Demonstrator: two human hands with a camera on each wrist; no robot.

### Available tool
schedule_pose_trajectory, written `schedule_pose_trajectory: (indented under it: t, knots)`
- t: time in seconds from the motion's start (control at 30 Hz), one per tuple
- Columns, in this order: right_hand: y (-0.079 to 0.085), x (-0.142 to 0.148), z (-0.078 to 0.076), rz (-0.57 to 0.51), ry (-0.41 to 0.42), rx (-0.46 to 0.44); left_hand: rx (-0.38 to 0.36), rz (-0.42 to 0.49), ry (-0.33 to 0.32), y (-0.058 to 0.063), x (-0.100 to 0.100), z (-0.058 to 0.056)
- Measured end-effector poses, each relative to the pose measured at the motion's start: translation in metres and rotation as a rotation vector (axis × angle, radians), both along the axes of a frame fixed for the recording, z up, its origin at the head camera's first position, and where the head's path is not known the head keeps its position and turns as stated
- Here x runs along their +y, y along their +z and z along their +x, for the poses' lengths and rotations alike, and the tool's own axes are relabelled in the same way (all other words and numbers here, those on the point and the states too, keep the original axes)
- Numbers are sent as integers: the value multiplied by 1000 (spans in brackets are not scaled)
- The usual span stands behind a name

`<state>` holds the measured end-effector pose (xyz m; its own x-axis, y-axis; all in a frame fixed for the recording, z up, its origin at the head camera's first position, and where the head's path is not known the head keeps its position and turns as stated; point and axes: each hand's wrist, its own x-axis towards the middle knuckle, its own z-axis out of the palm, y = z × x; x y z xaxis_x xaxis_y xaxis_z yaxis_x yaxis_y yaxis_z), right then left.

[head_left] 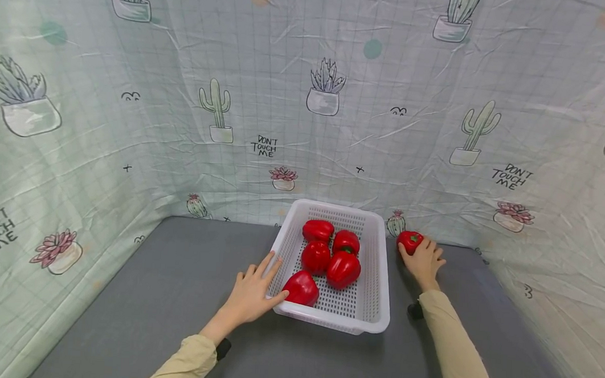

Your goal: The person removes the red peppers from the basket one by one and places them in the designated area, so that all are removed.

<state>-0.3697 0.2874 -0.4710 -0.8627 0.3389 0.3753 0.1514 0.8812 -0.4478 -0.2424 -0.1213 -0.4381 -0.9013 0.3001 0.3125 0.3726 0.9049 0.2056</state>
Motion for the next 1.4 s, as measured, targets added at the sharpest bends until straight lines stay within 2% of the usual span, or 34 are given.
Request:
schedule_pose_trajectory:
  t: [0.23,0.4,1.4]
  knots:
    - [1,-5,-2,23,0,-9,-1,4,-9,-2,0,0]
    - [1,-4,-3,57,29,-6,4,10,-8,-2,0,1]
    - [0,6,1,66,110,18,1,20,-10,0,-1,0]
